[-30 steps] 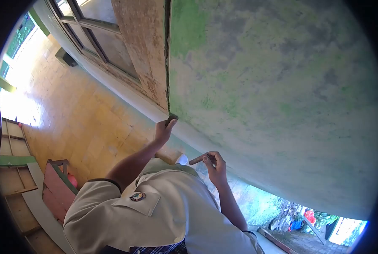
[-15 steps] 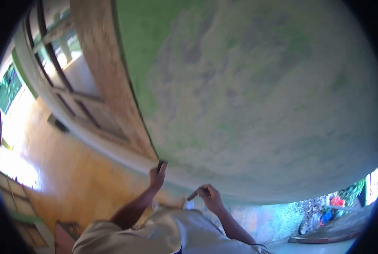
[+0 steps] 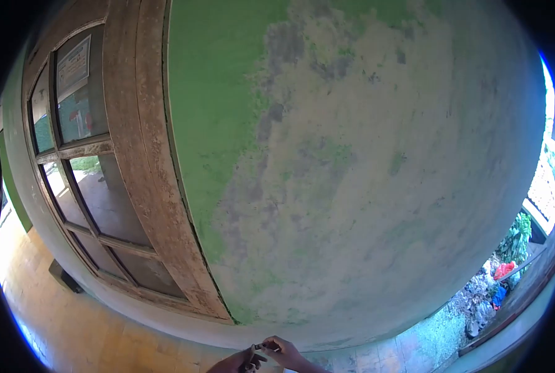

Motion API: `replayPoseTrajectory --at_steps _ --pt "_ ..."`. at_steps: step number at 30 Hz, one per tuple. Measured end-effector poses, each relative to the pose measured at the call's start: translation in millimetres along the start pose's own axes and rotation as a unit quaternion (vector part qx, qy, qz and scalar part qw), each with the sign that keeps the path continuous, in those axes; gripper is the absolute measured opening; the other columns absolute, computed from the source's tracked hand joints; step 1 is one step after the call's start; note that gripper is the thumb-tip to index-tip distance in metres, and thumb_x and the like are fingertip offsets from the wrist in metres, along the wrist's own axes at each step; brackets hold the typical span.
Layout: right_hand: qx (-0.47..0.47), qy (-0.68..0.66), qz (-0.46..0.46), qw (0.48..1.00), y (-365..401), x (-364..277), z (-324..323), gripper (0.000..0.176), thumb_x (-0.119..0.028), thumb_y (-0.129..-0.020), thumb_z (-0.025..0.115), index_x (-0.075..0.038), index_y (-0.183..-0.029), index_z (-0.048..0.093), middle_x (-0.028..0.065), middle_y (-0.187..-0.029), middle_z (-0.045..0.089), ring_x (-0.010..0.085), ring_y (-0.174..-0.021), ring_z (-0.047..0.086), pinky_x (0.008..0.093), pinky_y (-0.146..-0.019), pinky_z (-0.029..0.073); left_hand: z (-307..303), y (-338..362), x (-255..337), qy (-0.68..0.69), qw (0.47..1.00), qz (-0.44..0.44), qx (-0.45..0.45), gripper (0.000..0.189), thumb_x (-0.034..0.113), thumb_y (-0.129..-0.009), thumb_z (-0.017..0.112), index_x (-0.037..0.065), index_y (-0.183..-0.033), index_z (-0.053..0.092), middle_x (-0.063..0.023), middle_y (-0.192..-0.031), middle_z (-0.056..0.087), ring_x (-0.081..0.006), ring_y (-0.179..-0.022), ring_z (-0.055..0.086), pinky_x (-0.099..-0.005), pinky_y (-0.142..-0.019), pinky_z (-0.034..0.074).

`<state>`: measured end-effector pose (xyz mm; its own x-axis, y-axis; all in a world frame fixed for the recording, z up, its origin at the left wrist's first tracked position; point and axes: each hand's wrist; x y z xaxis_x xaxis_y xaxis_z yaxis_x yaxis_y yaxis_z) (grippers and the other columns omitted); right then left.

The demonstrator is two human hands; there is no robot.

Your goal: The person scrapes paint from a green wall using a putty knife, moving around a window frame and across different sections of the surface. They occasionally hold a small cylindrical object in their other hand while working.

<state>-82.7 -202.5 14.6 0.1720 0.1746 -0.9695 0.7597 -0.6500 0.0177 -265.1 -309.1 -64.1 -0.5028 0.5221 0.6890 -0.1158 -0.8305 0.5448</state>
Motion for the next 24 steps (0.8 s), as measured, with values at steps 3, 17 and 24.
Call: replayPoseTrajectory --at_steps 3,17,24 --pt "0.03 -0.049 -0.02 0.998 3 -1 13 0.024 -0.02 -0.083 0.065 -0.007 -0.101 0.055 0.0042 -0.089 0.06 0.0103 -0.08 0.057 0.0269 -0.069 0.048 -8 4 10 0.019 1.0 0.017 -0.007 0.05 0.054 -0.092 0.035 0.012 -0.073 0.054 -0.0012 -0.054 0.049 -0.0132 -0.043 0.046 -0.0301 -0.051 0.041" --pt "0.063 -0.124 0.029 0.99 10 17 85 0.034 -0.009 -0.078 0.065 -0.006 -0.105 0.046 0.0041 -0.087 0.052 0.0124 -0.077 0.053 0.0286 -0.066 0.046 -20 20 56 0.104 0.992 0.046 -0.048 0.042 0.049 -0.092 0.04 0.013 -0.075 0.055 -0.001 -0.058 0.051 -0.0151 -0.05 0.051 -0.0335 -0.061 0.044" --pt "-0.025 -0.208 0.094 0.973 3 -10 113 0.042 -0.01 -0.076 0.066 -0.004 -0.113 0.046 0.0038 -0.096 0.054 0.0115 -0.083 0.052 0.0279 -0.069 0.046 -35 44 74 0.182 0.981 0.05 -0.053 0.035 0.045 -0.091 0.045 0.014 -0.081 0.056 -0.001 -0.059 0.051 -0.0161 -0.052 0.051 -0.0357 -0.063 0.045"
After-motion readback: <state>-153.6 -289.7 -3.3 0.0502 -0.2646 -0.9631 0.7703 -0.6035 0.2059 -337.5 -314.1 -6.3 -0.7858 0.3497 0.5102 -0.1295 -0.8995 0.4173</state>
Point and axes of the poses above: each hand's wrist, its own y-axis away from the middle knuckle, its own z-axis out of the palm, x = y × z
